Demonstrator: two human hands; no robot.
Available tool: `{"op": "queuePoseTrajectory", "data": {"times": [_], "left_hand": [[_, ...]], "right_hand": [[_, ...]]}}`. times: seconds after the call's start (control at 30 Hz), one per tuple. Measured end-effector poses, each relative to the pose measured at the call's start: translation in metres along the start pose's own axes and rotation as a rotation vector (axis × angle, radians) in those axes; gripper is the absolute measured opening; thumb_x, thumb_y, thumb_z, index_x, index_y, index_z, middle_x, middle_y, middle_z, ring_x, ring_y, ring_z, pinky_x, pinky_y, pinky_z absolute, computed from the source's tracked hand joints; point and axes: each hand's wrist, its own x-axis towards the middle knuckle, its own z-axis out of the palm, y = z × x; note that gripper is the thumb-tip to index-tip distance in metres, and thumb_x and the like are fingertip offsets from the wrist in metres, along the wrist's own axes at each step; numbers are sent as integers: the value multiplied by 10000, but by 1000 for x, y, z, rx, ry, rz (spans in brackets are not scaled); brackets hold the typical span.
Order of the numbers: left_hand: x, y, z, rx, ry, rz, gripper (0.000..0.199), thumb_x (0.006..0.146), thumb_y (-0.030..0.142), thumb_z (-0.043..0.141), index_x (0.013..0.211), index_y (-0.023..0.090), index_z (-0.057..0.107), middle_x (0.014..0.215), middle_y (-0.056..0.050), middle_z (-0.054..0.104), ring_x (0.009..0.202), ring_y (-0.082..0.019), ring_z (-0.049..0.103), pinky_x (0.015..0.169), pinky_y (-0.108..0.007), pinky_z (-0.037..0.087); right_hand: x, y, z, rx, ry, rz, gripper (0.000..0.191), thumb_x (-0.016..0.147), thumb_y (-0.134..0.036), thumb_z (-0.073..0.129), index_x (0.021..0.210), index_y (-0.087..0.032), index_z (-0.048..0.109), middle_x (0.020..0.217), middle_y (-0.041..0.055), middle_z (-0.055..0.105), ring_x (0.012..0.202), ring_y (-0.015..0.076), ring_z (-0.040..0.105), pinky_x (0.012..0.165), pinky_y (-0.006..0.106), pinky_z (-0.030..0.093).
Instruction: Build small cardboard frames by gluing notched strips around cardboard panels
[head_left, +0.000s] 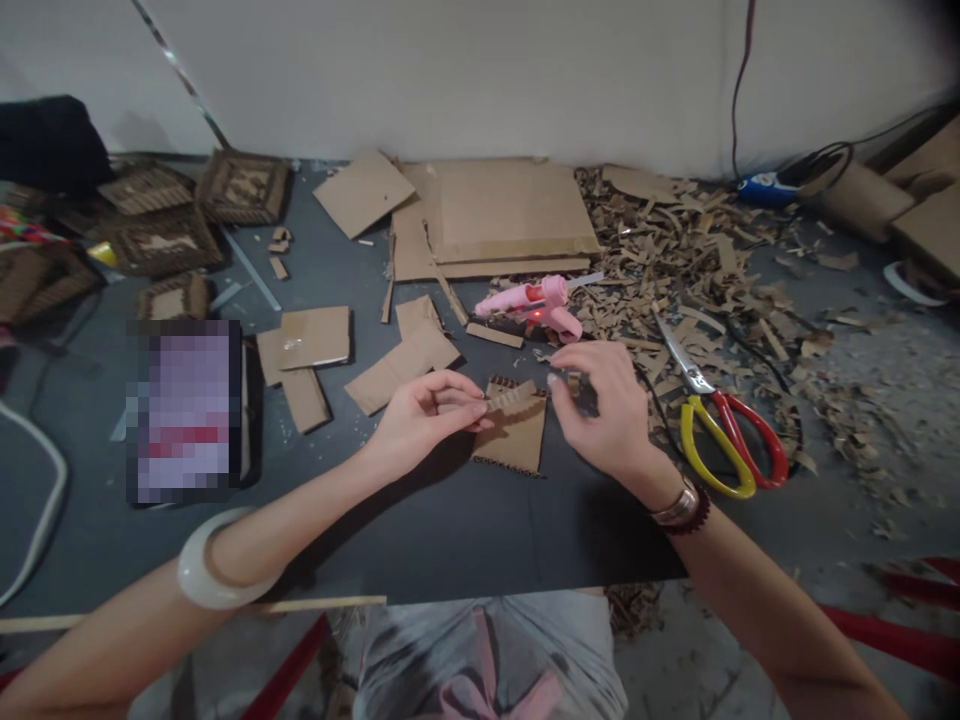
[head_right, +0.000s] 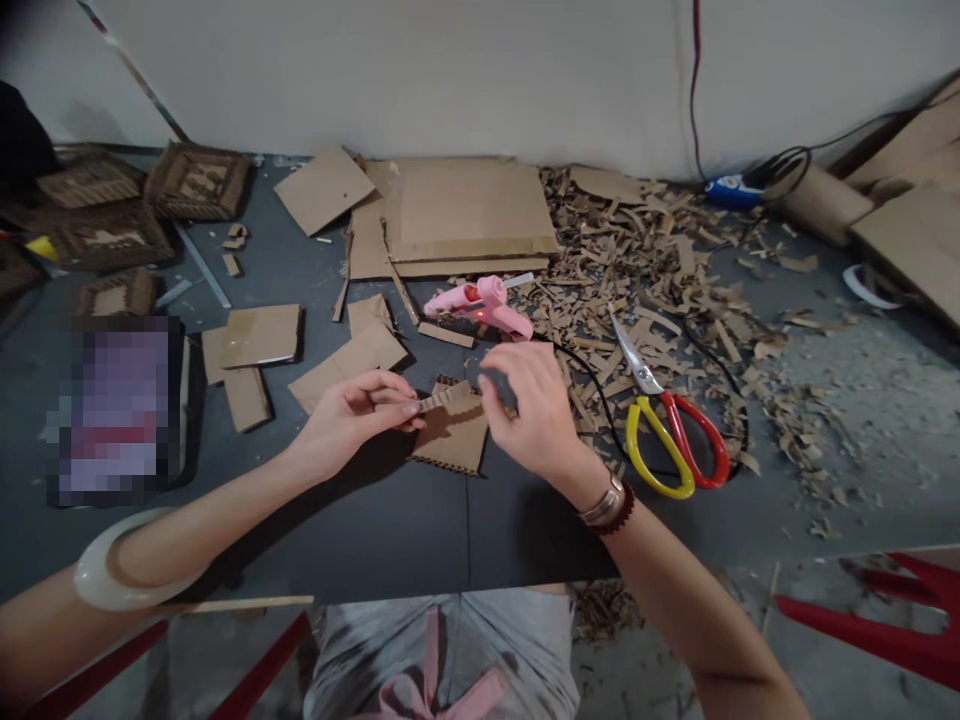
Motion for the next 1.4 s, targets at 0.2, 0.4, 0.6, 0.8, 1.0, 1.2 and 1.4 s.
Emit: {"op": "queuePoseTrajectory", "data": {"times": [0.2,0.4,0.6,0.8,1.0,1.2,1.4], "left_hand": [[0,1,0,-17,-44,1,280,574,254,802,725,129,602,655,-4,685,590,-114,663,602,-197,544],[0,0,0,-24,-89,-6,250,600,232,788,727,125,600,643,-6,690,604,-116,673,599,-180,530],[-1,-1,0,-43,-174,-14,291,618,251,782,800,119,598,722,-35,716,634,-140,691,624,-208,546],[-2,-6,-2,19,-216,72,257,686,227,729,874,129,583,801,-51,724,710,-155,702,688,-237,556],[-4,-5,-1,111,-204,108,224,702,187,695,883,131,576,828,-59,723,780,-169,703,747,-259,558],[-4,-5,0,110,-197,88,204,692,172,688,861,133,582,789,-40,718,769,-156,702,737,-239,555],[-1,-3,-1,41,-161,56,203,640,140,705,806,131,590,734,-12,691,680,-128,688,660,-195,536]], "right_hand": [[-5,-13,5,123,-145,-178,125,833,-191,582,942,-204,524,898,59,663,836,190,585,749,374,516],[-8,-10,11,139,-110,-189,66,840,-142,577,844,-195,538,818,41,651,812,161,559,759,334,502],[-9,-11,11,137,-93,-163,54,833,-163,593,834,-196,550,812,43,650,824,172,540,763,348,496],[-8,-13,11,126,-71,-89,76,809,-176,628,810,-215,562,823,40,637,840,186,520,772,372,481],[-8,-15,11,179,-93,9,90,811,-181,626,786,-219,548,811,30,618,851,186,508,795,378,460],[-11,-18,14,160,-169,11,107,863,-135,515,811,-218,473,843,38,584,885,191,477,796,372,440],[-10,-13,10,132,-118,47,131,865,-92,447,845,-221,435,882,52,569,908,195,499,808,387,430]]}}
